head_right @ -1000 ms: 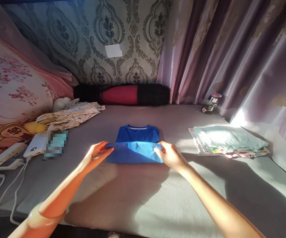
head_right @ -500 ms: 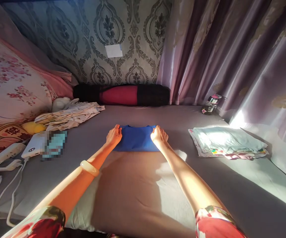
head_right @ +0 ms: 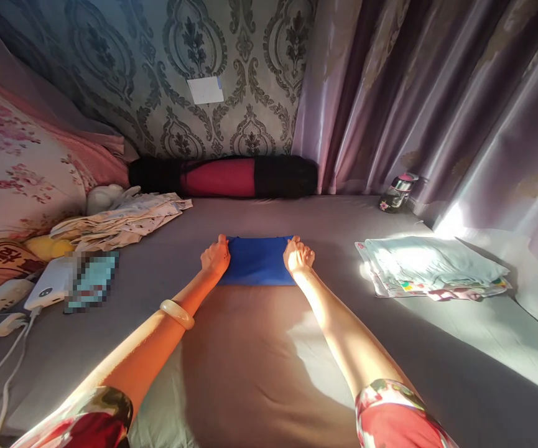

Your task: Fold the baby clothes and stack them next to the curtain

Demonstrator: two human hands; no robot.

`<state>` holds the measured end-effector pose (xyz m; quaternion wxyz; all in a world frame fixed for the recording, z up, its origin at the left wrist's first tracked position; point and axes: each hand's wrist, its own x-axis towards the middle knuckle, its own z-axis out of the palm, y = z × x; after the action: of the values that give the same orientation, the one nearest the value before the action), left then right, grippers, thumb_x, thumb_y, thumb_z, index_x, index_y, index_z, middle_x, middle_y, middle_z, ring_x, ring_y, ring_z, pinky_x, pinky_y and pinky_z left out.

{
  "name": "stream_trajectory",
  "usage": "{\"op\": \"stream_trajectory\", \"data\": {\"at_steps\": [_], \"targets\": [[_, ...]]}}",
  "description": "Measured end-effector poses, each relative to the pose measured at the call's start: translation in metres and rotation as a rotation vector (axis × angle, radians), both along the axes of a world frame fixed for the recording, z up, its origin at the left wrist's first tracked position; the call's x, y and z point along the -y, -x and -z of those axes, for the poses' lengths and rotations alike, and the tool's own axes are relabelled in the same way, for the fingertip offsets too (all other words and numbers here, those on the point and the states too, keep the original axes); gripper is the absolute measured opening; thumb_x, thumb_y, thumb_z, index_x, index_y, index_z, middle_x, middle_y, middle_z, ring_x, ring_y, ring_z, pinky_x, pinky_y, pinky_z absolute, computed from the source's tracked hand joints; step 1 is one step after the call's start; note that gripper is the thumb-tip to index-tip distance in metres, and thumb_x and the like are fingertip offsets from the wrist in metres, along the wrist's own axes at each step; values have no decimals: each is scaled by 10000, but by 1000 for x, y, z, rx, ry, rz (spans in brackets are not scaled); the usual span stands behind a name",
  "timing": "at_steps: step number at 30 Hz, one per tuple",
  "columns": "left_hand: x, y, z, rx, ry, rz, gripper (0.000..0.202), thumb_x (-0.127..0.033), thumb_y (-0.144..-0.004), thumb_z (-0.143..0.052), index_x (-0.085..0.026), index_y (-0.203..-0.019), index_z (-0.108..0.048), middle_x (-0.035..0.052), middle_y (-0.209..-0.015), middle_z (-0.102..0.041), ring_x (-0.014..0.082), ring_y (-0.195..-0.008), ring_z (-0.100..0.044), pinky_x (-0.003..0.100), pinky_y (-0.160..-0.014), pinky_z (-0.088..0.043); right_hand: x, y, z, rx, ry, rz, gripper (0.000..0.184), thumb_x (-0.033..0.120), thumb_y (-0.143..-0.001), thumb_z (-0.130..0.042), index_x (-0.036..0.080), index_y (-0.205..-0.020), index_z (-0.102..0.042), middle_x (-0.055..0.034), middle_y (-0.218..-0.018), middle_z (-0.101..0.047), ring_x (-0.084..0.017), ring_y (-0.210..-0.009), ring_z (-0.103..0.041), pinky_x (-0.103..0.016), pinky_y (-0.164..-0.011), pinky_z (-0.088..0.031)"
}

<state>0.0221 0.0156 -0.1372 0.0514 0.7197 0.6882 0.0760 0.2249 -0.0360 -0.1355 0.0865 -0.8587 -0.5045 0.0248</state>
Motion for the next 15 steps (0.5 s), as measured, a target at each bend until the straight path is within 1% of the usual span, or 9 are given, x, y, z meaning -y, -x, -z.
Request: {"op": "stream_trajectory", "data": {"at_steps": [4,9,12,15], "targets": [[-7,-1,5,-14,12,-15,407,-278,-1023,-214,-201,-1282,-518,149,-995,-717,307,-937,-713,383,-770,-521,-4,-2,2,-21,2,15,498,258,-1035,-239,25,-1402,-483,-239,-1141,-686,-292,-1084,-651,-389,-908,-435],[-12,-4,6,-19,33,-43,390,-269,-1015,-243,-184,-1250,-542,162,-1017,-719,305,-969,-708,403,-806,-525,-9,-3,1,-66,11,29,483,257,-1031,-289,11,-1390,-498,-265,-1173,-671,-326,-1107,-638,-401,-908,-430],[-12,-6,4,8,50,-79,381,-289,-1018,-256,-155,-1233,-541,176,-1038,-718,299,-999,-703,397,-828,-521,-9,-2,-1,-83,9,39,474,258,-1026,-320,-3,-1380,-497,-264,-1168,-675,-336,-1113,-636,-410,-908,-437],[-9,-5,-3,65,61,-123,362,-307,-1018,-294,-125,-1221,-532,192,-1083,-711,305,-1042,-692,390,-850,-514,-6,-3,-6,-64,25,29,477,261,-1028,-303,-9,-1374,-489,-262,-1173,-673,-329,-1115,-642,-408,-902,-452]]}}
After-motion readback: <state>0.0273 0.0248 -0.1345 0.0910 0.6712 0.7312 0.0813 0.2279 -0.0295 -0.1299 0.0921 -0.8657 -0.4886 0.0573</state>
